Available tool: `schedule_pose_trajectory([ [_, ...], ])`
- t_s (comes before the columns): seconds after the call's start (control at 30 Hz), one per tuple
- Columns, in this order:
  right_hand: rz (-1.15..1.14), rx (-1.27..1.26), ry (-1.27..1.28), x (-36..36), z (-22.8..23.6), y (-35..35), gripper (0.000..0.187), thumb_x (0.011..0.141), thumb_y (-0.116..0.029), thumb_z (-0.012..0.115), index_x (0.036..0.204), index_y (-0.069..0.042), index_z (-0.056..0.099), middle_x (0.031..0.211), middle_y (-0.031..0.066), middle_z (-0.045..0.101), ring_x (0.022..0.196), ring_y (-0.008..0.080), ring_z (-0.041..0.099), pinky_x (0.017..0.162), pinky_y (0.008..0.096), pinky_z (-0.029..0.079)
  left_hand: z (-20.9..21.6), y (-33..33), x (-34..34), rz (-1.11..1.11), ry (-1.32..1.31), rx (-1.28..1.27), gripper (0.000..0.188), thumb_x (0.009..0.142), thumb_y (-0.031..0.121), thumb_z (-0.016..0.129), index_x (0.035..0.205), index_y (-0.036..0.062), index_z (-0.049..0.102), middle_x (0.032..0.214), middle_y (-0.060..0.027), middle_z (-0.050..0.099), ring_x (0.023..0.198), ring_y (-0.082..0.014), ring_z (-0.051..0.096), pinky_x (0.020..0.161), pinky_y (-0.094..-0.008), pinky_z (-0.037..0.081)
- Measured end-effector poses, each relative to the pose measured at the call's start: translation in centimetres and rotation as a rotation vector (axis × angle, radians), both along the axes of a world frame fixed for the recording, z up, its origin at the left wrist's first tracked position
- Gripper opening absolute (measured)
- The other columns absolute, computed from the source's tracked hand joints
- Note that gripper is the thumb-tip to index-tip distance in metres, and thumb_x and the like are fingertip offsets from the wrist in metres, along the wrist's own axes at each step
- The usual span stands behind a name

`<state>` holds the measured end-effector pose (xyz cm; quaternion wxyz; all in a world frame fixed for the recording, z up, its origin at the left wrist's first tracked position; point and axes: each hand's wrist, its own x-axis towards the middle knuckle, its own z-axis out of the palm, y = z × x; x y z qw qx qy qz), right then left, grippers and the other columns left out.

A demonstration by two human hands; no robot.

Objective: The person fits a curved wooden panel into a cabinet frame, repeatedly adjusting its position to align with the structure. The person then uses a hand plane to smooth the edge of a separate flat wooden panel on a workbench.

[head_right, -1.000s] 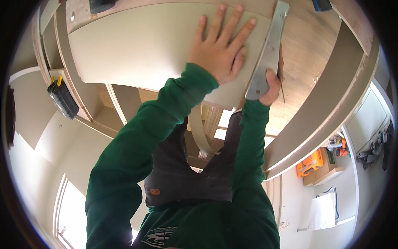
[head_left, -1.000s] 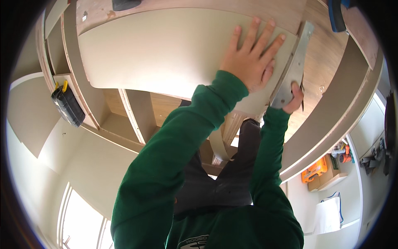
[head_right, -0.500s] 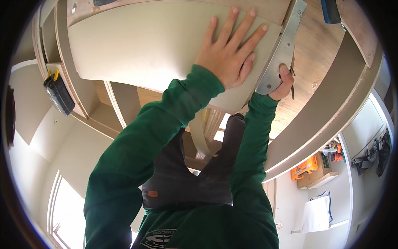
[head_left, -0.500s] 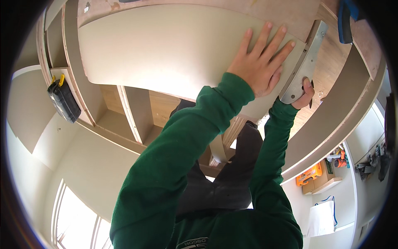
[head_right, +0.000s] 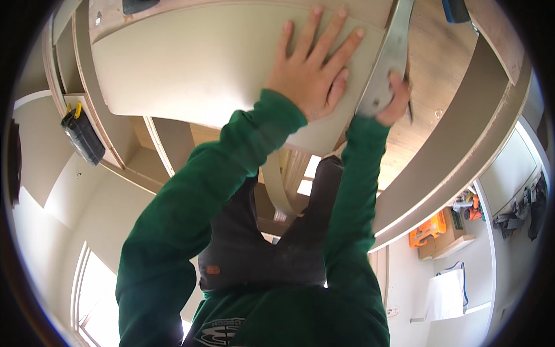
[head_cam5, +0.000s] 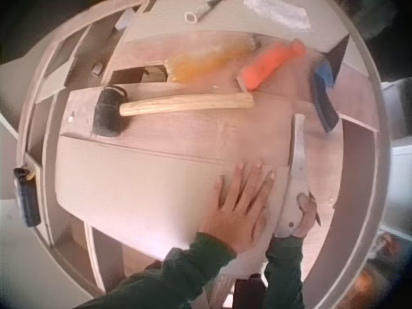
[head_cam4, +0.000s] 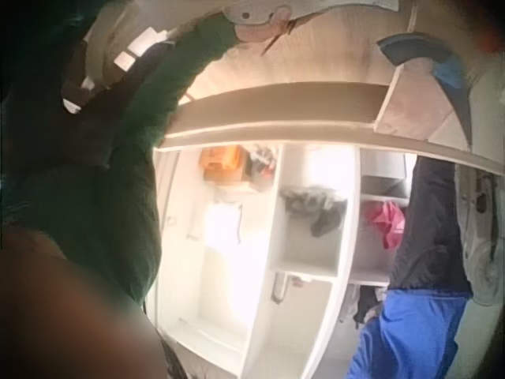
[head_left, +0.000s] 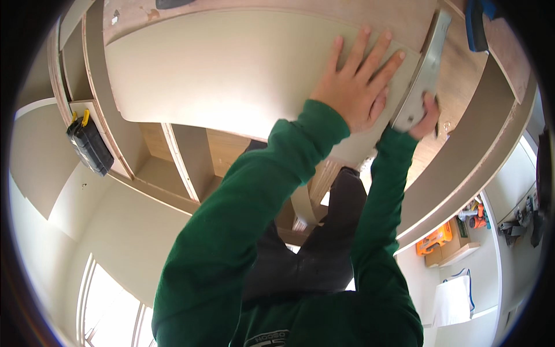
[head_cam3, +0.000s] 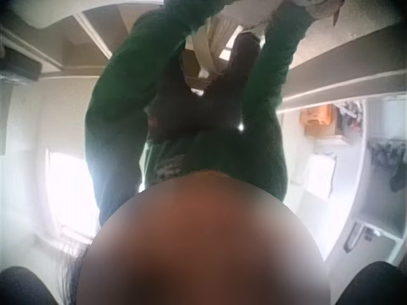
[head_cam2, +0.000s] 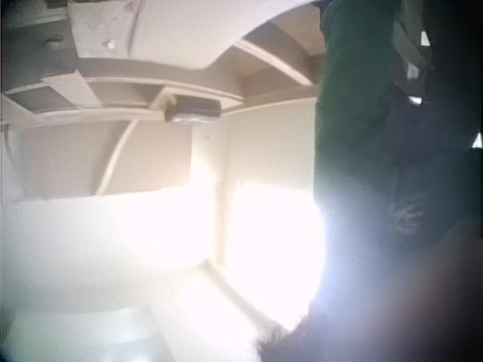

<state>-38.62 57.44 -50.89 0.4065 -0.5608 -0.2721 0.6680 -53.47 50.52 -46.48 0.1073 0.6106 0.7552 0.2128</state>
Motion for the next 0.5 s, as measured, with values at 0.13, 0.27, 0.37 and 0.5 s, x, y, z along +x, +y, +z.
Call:
schedule_pose_trajectory([
  [0.13, 0.144, 0.081, 0.154, 0.0, 0.3, 0.1, 0.075, 0.08, -0.029, 0.057, 0.144, 0.005, 0.038, 0.134, 0.02, 0.052, 0.12, 0.0283, 0.055, 0.102, 0.0344, 0.043, 0.2, 0.1, 0.0, -0.004, 0.058, -0.067, 0.06, 0.088, 0.028, 0.051, 0.147, 0.02, 0.04, 0.157, -0.0108, 0.028, 0.143, -0.0376, 0.027, 0.108, -0.0637, 0.026],
  [0.27, 0.028, 0.097, 0.204, -1.4, 1.1, -0.1, 0.061, 0.084, -0.03, 0.052, 0.131, 0.008, 0.048, 0.127, 0.0225, 0.057, 0.114, 0.0291, 0.059, 0.096, 0.0372, 0.048, 0.2, 0.1, 0.1, -0.007, 0.058, -0.074, 0.061, 0.086, 0.028, 0.052, 0.145, 0.0171, 0.042, 0.156, -0.0123, 0.03, 0.142, -0.0379, 0.029, 0.109, -0.0615, 0.026],
  [0.37, 0.095, 0.063, 0.067, -2.0, 1.9, 0.7, 0.077, 0.079, -0.032, 0.055, 0.143, 0.006, 0.036, 0.135, 0.0228, 0.051, 0.122, 0.0306, 0.054, 0.102, 0.0368, 0.045, 0.1, 0.2, 0.1, 0.012, -0.002, 0.007, 0.061, 0.086, 0.028, 0.052, 0.145, 0.0172, 0.041, 0.156, -0.0126, 0.03, 0.142, -0.0382, 0.029, 0.109, -0.0617, 0.026],
  [0.5, 0.138, 0.057, 0.199, -1.5, 2.2, -0.4, 0.08, 0.078, -0.031, 0.054, 0.147, 0.003, 0.033, 0.134, 0.0229, 0.051, 0.119, 0.0318, 0.055, 0.101, 0.0374, 0.045, 0.1, 0.1, 0.1, -0.009, 0.087, -0.058, 0.061, 0.086, 0.028, 0.052, 0.145, 0.0171, 0.042, 0.156, -0.0127, 0.03, 0.141, -0.0388, 0.029, 0.108, -0.062, 0.026],
])
